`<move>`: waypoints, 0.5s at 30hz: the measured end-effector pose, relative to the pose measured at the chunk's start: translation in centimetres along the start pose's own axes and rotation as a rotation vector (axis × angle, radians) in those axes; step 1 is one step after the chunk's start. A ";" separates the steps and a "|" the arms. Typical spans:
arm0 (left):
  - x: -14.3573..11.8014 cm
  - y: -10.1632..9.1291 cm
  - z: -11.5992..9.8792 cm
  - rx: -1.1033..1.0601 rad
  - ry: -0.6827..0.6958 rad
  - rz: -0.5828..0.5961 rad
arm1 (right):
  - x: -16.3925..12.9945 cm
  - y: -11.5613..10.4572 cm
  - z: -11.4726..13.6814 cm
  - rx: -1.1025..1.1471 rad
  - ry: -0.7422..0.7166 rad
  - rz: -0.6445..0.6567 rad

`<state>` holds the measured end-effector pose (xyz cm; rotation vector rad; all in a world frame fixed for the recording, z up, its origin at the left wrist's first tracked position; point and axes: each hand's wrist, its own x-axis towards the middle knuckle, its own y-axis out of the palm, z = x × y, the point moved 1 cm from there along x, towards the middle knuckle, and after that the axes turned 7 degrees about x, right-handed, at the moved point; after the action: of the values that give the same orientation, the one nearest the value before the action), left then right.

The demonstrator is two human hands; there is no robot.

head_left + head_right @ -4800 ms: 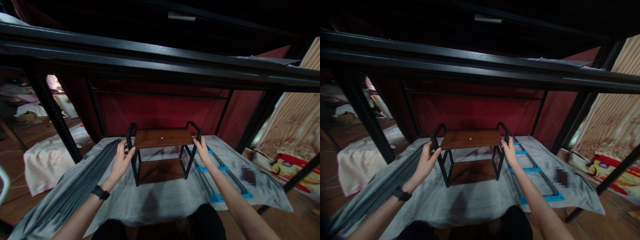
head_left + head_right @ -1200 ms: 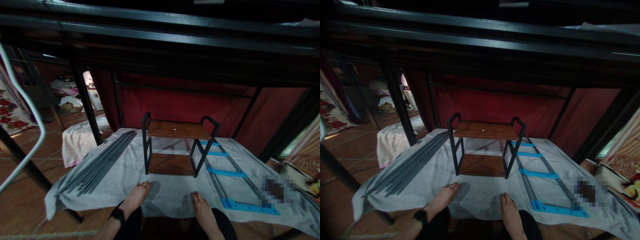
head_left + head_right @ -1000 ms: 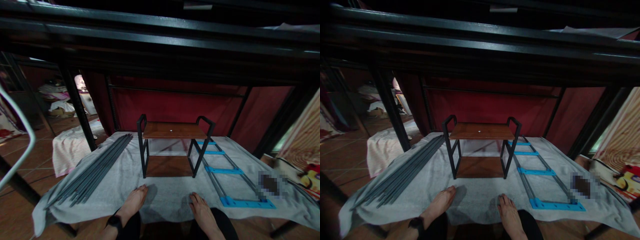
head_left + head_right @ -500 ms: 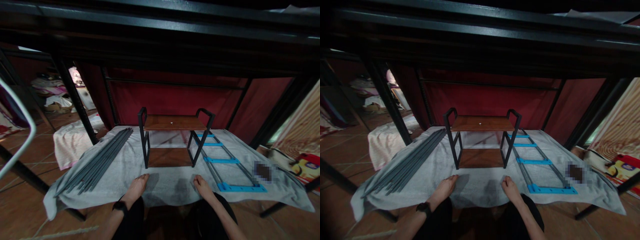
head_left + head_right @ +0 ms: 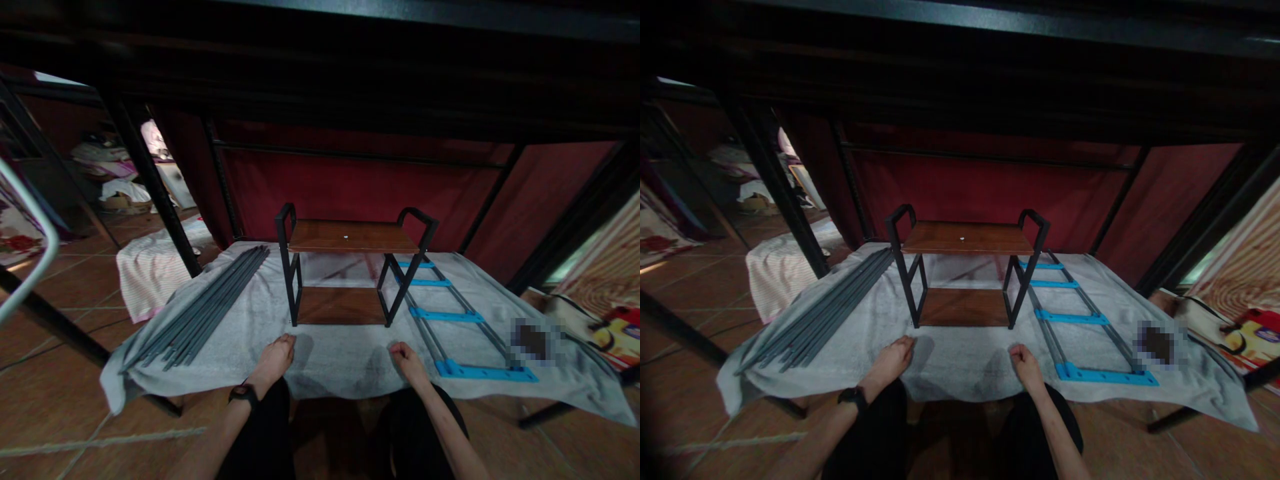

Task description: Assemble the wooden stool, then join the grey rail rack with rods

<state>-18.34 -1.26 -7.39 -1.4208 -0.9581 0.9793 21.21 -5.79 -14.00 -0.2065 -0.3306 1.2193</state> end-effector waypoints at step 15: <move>1.5 3.1 0.1 -0.005 -0.130 0.071 | 0.7 2.7 1.2 -0.385 -0.017 0.217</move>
<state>-17.79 0.01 -10.58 -1.4172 -1.0114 1.1337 18.63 -4.31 -13.70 -0.5766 -0.5683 1.3640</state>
